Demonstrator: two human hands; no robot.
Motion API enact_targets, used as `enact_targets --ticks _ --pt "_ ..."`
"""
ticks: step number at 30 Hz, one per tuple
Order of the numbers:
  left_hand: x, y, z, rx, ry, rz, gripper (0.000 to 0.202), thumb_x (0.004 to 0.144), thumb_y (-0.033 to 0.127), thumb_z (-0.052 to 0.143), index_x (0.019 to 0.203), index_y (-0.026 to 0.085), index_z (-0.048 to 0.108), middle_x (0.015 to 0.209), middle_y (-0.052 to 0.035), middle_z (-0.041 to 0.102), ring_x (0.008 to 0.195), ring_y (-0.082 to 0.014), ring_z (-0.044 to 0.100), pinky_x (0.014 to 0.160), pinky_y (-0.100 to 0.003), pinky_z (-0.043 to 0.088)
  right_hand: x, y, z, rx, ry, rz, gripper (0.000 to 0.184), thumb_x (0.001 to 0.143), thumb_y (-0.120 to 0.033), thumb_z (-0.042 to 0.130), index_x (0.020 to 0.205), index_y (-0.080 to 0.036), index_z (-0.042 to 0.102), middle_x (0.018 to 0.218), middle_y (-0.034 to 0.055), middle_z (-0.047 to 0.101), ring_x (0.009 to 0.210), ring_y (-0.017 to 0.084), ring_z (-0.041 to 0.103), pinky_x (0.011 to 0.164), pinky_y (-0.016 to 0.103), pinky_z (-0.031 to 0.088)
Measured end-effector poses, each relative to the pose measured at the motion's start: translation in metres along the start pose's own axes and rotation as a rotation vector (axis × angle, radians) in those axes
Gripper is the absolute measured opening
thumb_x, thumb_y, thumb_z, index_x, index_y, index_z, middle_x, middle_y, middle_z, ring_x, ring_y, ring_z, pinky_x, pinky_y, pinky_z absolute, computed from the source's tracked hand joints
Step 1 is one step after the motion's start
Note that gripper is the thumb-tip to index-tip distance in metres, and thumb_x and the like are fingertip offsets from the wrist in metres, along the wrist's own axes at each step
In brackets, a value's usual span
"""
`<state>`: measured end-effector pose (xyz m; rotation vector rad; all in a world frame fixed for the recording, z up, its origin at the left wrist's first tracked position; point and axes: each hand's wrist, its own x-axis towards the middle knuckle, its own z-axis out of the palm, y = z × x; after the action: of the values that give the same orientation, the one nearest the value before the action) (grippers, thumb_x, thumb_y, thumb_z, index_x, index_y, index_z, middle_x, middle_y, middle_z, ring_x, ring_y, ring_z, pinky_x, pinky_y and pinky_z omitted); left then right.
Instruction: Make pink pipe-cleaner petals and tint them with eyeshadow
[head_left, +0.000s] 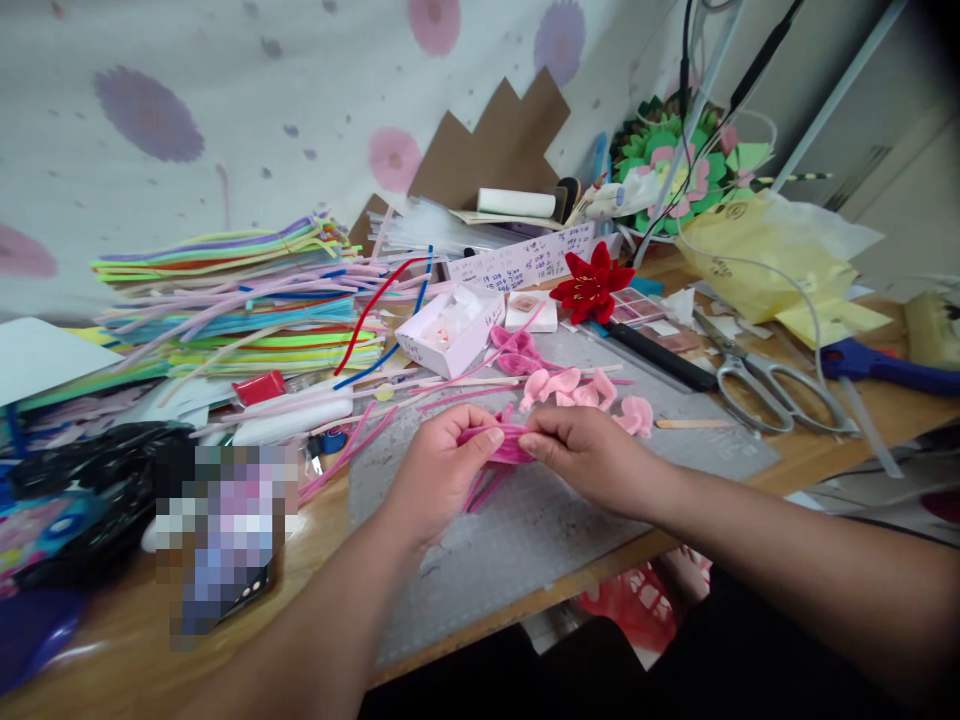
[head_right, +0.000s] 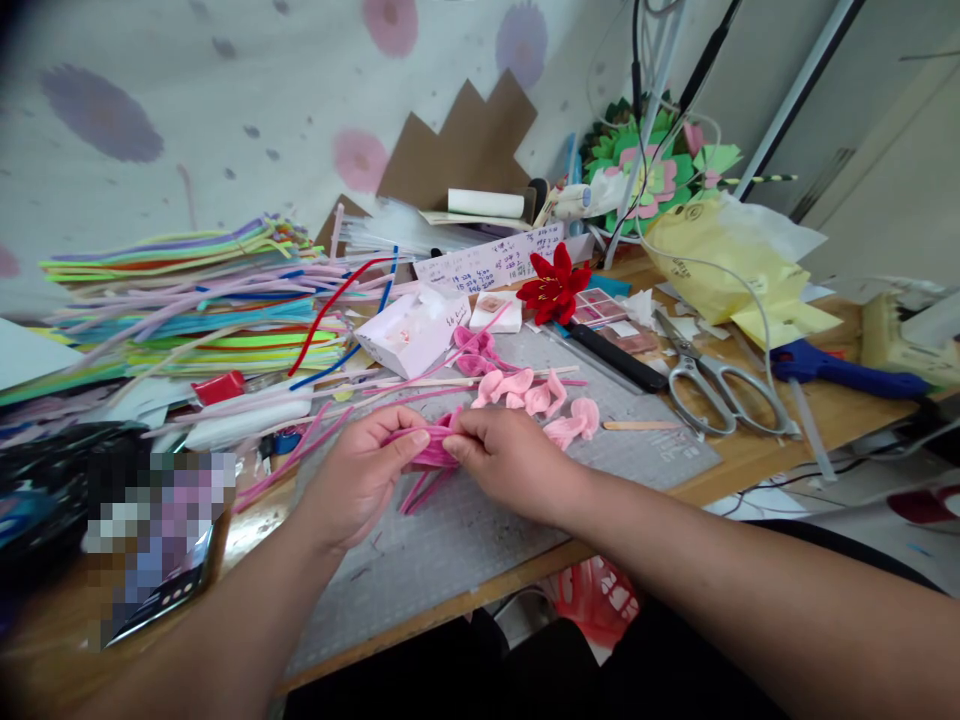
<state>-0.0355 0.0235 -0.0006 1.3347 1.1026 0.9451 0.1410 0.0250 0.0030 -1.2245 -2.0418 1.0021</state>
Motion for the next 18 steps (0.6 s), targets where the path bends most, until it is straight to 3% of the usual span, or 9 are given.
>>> enact_targets --ticks 6,12,18 --pt "-0.0023 0.0047 -0.0014 0.205 0.002 0.057 0.011 0.082 0.026 0.055 0.075 0.017 0.055 0.07 0.0026 0.054 0.067 -0.0125 0.048 0.064 -0.025 0.037 0.0008 -0.001 -0.002 -0.051 -0.084 0.018 0.027 0.087 -0.02 0.048 0.061 -0.018 0.04 0.059 -0.0038 0.042 0.058 0.01 0.039 0.055 0.023 0.027" --pt "-0.0023 0.0053 -0.0014 0.256 -0.017 0.104 0.011 0.083 0.024 0.052 0.074 0.018 0.052 0.065 0.0054 0.047 0.061 -0.0105 0.043 0.059 -0.023 0.034 0.002 -0.0025 -0.006 -0.07 -0.11 0.009 0.027 0.087 -0.02 0.048 0.061 -0.018 0.041 0.059 -0.0038 0.042 0.058 0.01 0.04 0.055 0.023 0.027" --pt "-0.0024 0.0069 -0.0005 0.349 0.022 0.153 0.013 0.086 0.025 0.05 0.074 0.018 0.052 0.067 0.0042 0.052 0.065 -0.0115 0.048 0.063 -0.024 0.038 0.0027 -0.0027 -0.0065 -0.063 -0.156 0.002 0.031 0.086 -0.019 0.047 0.058 -0.018 0.035 0.055 -0.0048 0.036 0.057 0.01 0.037 0.054 0.023 0.026"
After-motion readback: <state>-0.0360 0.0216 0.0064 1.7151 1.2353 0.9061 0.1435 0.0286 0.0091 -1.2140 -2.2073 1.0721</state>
